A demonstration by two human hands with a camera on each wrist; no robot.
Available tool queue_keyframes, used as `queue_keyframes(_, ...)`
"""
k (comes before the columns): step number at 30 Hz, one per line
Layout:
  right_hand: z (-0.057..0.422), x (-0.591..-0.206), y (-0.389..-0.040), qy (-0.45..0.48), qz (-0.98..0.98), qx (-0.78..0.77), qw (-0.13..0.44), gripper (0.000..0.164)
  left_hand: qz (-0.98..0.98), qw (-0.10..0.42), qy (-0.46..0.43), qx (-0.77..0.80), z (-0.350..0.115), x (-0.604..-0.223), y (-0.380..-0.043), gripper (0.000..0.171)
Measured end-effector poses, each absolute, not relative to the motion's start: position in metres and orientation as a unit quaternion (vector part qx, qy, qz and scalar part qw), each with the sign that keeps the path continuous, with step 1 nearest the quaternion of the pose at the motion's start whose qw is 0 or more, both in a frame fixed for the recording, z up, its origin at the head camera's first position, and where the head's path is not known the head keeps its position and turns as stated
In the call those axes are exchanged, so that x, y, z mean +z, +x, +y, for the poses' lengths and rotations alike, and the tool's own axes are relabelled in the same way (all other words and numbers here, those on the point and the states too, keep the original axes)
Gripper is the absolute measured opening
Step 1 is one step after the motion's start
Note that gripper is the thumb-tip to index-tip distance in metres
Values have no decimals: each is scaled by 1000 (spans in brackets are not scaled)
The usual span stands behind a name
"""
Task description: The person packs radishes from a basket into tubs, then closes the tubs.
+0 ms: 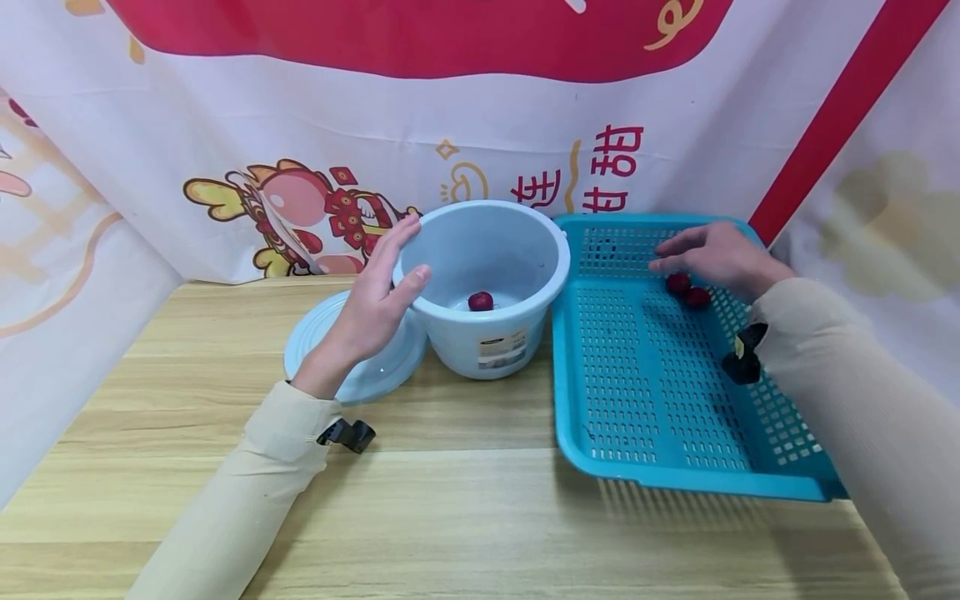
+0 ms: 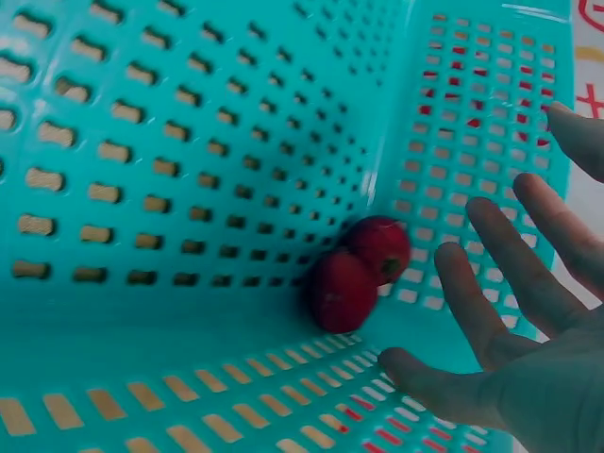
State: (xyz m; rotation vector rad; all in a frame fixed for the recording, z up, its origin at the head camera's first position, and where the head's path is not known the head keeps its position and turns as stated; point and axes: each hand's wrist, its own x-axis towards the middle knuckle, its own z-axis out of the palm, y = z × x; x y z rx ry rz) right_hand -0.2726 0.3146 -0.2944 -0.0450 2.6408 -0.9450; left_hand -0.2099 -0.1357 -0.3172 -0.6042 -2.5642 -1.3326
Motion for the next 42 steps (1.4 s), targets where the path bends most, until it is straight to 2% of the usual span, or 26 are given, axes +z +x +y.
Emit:
queue_keyframes(15,327,-308,-274,-2,914,-366,174,70,-862,97,-206,-453,-136,-317,-210,77)
queue_keyframes(25,329,-320,-275,23,932,-320,168,66,-862,95,-205,-454,-136,-318,-211,78)
queue_keyframes(42,333,-332,-281,4,938,-300,175,62,-862,97,-205,-453,-135,-318,-212,78)
